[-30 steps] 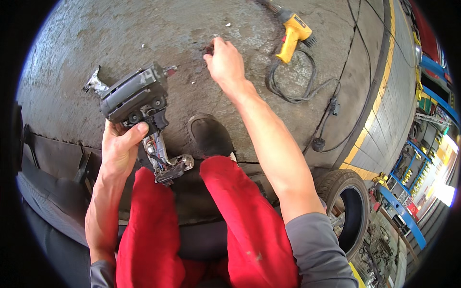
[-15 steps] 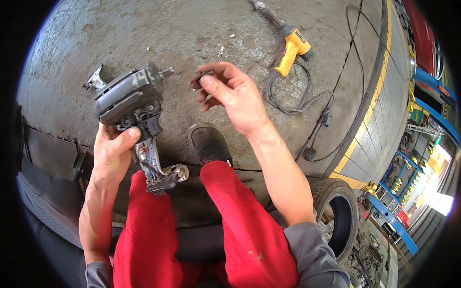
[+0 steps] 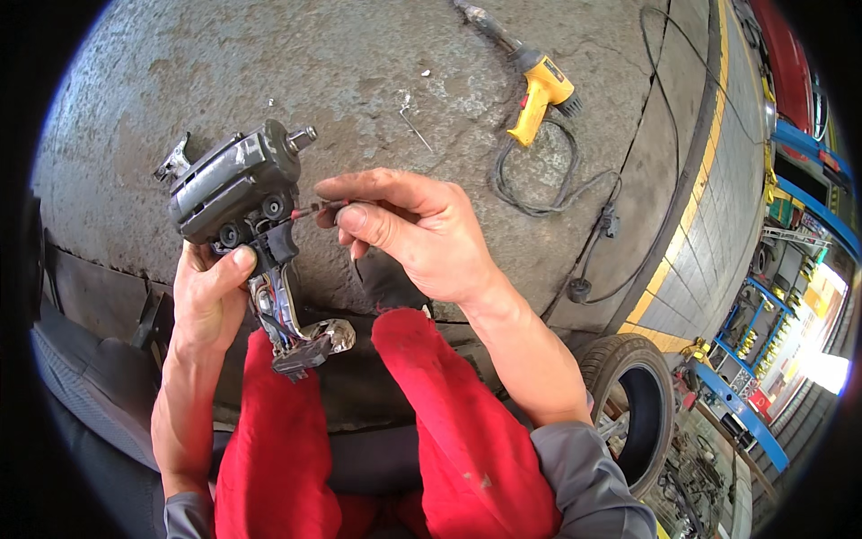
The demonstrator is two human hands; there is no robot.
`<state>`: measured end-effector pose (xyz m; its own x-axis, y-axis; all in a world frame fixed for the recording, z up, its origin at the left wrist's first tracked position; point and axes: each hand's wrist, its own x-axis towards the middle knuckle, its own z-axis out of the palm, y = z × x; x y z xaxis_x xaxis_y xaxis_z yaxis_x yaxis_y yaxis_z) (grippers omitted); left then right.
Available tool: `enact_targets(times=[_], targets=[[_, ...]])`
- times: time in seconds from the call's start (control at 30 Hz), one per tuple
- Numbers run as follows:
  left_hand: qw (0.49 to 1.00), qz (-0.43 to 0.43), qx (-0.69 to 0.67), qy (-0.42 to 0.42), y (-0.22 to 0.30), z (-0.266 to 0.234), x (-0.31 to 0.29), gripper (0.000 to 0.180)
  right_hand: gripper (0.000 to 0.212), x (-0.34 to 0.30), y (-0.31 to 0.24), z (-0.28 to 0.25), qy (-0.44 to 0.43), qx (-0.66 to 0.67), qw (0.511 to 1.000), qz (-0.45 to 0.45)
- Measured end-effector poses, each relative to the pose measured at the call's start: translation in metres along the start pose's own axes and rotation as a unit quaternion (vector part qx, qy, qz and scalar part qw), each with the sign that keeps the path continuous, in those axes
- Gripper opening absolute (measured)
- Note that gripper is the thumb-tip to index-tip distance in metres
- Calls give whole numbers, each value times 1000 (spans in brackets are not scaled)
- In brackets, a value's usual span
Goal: The person assembles a small electronic device by connecting internal wires, attaching a black plastic housing, and securing a metal bracket. The process involves careful alignment and manual fastening of multiple components.
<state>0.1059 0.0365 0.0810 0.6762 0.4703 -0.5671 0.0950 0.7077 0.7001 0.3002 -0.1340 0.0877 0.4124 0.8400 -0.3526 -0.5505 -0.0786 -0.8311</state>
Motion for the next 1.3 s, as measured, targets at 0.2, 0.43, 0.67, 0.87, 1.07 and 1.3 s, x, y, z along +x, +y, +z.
enact_targets(times=[0.2,0.43,0.67,0.87,1.07,1.3], targets=[[1000,4,-2,-10,-4,-1,1,72,25,-4,-2,3,-15,-16,999,-29],[1000,11,-18,-5,-1,4,-1,72,24,-5,-4,8,-27,-76,995,-52],[999,20,-23,-21,2,5,-3,73,20,-7,0,9,-8,-8,999,-52],[997,-10,-65,-30,7,5,-4,74,22,-12,12,16,75,28,997,-1],[997,-26,-69,-7,12,11,-7,78,21,-14,19,21,66,-58,996,29],[997,-35,-62,-6,8,0,-6,75,17,-10,13,27,70,-153,985,-26]])
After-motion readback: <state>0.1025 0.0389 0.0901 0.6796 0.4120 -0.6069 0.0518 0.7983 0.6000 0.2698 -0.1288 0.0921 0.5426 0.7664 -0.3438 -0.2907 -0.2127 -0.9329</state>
